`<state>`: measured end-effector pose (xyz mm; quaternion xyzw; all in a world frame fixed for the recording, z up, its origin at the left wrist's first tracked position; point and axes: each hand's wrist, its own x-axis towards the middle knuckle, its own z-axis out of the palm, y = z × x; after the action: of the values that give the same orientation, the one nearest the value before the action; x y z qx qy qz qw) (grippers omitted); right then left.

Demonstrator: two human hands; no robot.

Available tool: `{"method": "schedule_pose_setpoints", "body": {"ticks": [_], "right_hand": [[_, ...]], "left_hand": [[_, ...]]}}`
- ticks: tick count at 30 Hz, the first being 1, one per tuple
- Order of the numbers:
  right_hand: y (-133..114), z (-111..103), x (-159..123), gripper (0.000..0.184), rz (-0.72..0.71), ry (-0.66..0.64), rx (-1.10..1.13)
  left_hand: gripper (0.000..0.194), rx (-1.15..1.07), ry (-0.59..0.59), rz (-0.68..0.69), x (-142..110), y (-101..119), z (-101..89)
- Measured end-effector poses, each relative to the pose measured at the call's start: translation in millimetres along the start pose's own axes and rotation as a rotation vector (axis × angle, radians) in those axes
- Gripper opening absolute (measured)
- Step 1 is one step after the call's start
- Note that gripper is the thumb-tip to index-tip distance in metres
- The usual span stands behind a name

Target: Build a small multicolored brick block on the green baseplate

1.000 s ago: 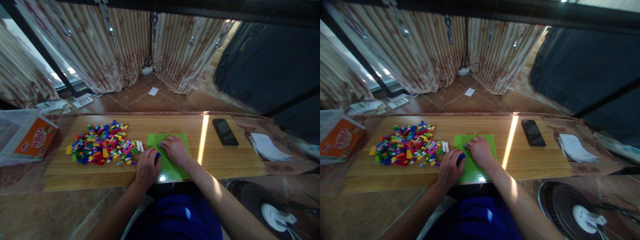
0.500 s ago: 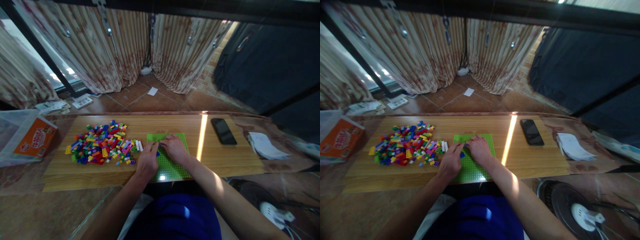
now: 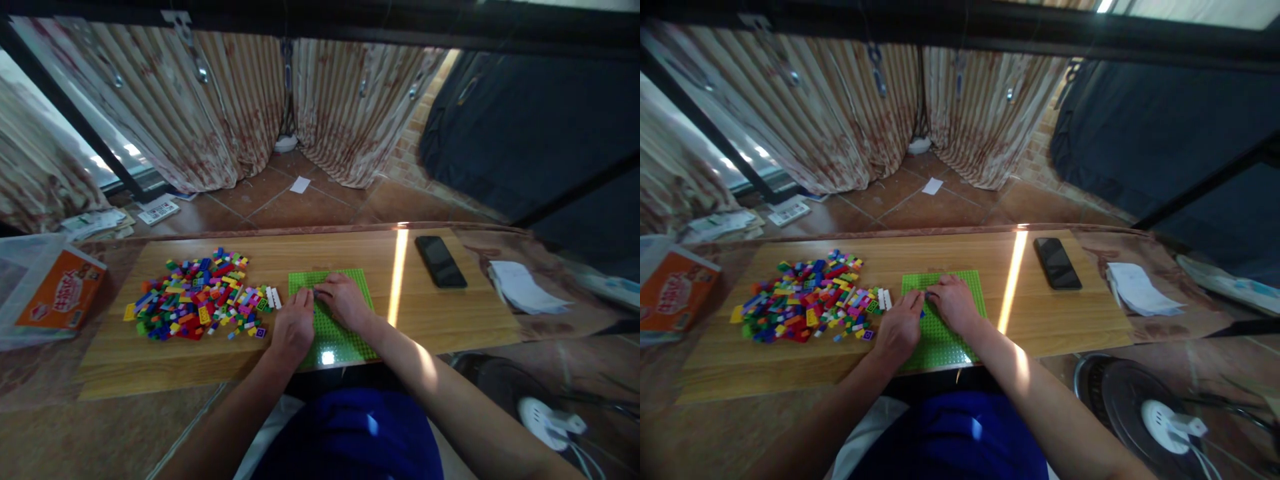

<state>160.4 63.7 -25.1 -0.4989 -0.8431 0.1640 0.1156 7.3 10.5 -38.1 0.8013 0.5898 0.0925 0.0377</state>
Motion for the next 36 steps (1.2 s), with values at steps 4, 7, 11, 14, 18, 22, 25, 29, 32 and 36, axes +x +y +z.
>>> {"method": "schedule_pose_setpoints", "body": {"ticks": [4,7,11,14,18,22,25,29,32,36], "right_hand": [[4,1,1,0.018,-0.027,0.029,0.096],[7,-4,3,0.016,-0.054,0.012,0.155],[13,-14,-8,0.025,0.027,0.143,0.266],[18,-18,-28,0.026,0.071,0.221,0.289],[20,-13,-57,0.023,0.079,0.230,0.302],[11,-2,-73,0.023,0.111,0.296,0.331],[4,2,-77,0.022,0.136,0.326,0.331],[1,4,-81,0.024,0.137,0.321,0.322],[2,5,-84,0.029,0.151,0.321,0.325],[4,9,-86,0.032,0.169,0.338,0.304]], "left_hand": [[0.045,-0.034,0.054,0.022,-1,-3,7.9],[0.048,-0.111,0.086,0.016,-1,-6,8.3],[0.051,-0.195,0.113,0.002,-1,-13,3.6],[0.045,-0.229,0.175,-0.029,0,-16,-1.1],[0.037,-0.209,0.241,-0.011,2,-15,-6.2],[0.037,-0.166,0.189,0.094,-1,-3,-6.5],[0.041,-0.106,0.125,0.110,-5,7,-3.9],[0.042,-0.039,0.097,0.107,-6,13,-2.0],[0.040,-0.013,0.086,0.143,-2,13,-2.7],[0.039,0.036,0.051,0.192,4,12,-2.4]]}}
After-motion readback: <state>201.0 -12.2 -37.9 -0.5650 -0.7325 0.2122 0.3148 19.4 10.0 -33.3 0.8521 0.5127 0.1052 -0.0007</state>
